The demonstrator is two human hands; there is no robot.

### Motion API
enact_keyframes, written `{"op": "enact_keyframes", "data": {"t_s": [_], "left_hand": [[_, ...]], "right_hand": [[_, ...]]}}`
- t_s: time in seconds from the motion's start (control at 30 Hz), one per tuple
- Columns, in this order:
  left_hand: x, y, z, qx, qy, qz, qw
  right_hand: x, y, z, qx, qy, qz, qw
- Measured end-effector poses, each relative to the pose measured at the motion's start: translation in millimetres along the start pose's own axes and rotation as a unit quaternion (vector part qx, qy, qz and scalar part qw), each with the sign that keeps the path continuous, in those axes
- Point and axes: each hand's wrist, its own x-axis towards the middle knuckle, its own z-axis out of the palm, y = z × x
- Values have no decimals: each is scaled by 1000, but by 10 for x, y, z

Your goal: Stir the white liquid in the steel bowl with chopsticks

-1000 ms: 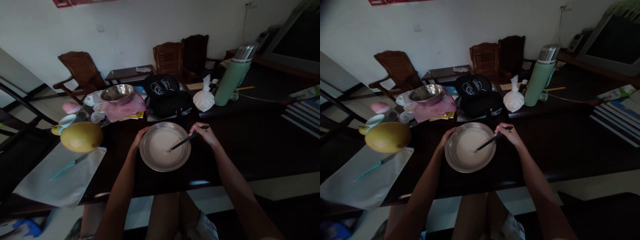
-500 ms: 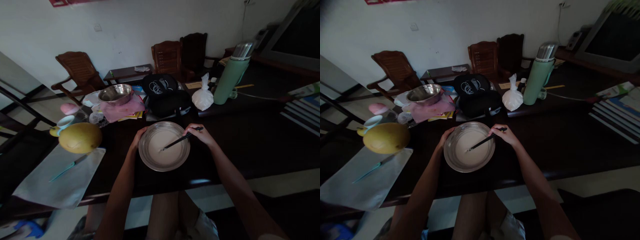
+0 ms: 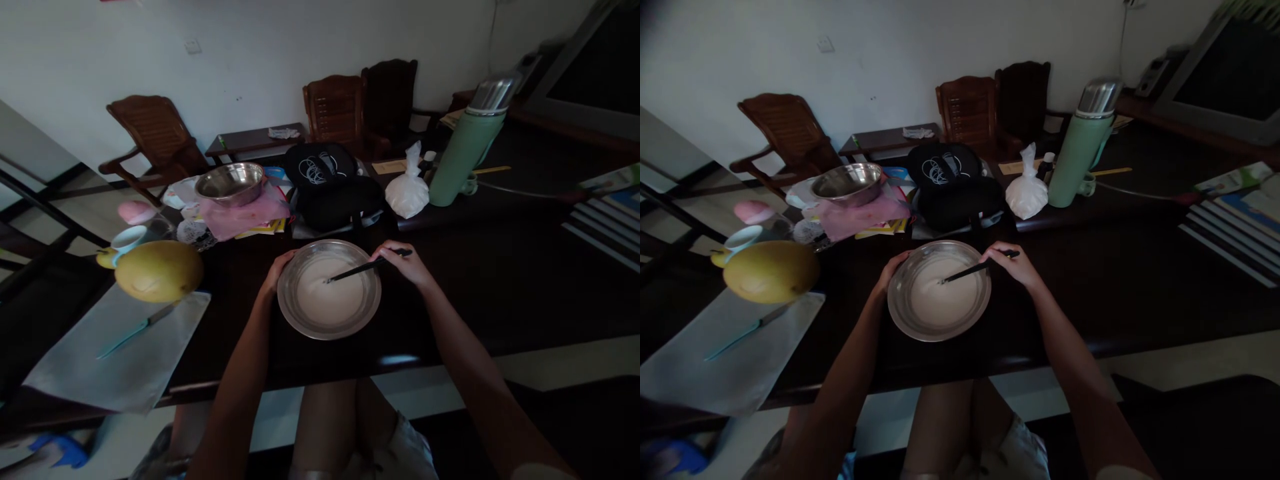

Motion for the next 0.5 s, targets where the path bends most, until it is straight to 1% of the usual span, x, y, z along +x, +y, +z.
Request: {"op": "enact_keyframes", "data": {"t_s": [0.07,0.1,0.13,0.2,0.27,0.3,0.33,0.4,0.5], "left_hand": [[10,-9,-10,-2,1,-3,1000],[16,-14,-15,-3,3,-1,1000],[20,-17,-20,-1,5,3,1000],[23,-19,-27,4,9,14,1000],[18,-14,-27,10,4,20,1000],[12,-9,-24,12,1,21,1000],[7,-4,-21,14,-4,19,1000],[-3,4,-15,15,-9,15,1000],[0,3,-16,21,-8,21,1000]], "right_hand": [[-3,20,-49,16,57,13,998],[-8,29,-66,30,71,21,997],[-14,35,-71,44,68,27,996],[-22,33,-44,61,24,33,997],[-23,19,11,51,-29,20,998],[-19,13,33,38,-45,10,998],[-14,12,46,24,-48,-1,999],[-5,25,30,9,-15,-10,1000],[-7,64,-50,28,71,2,997]]}}
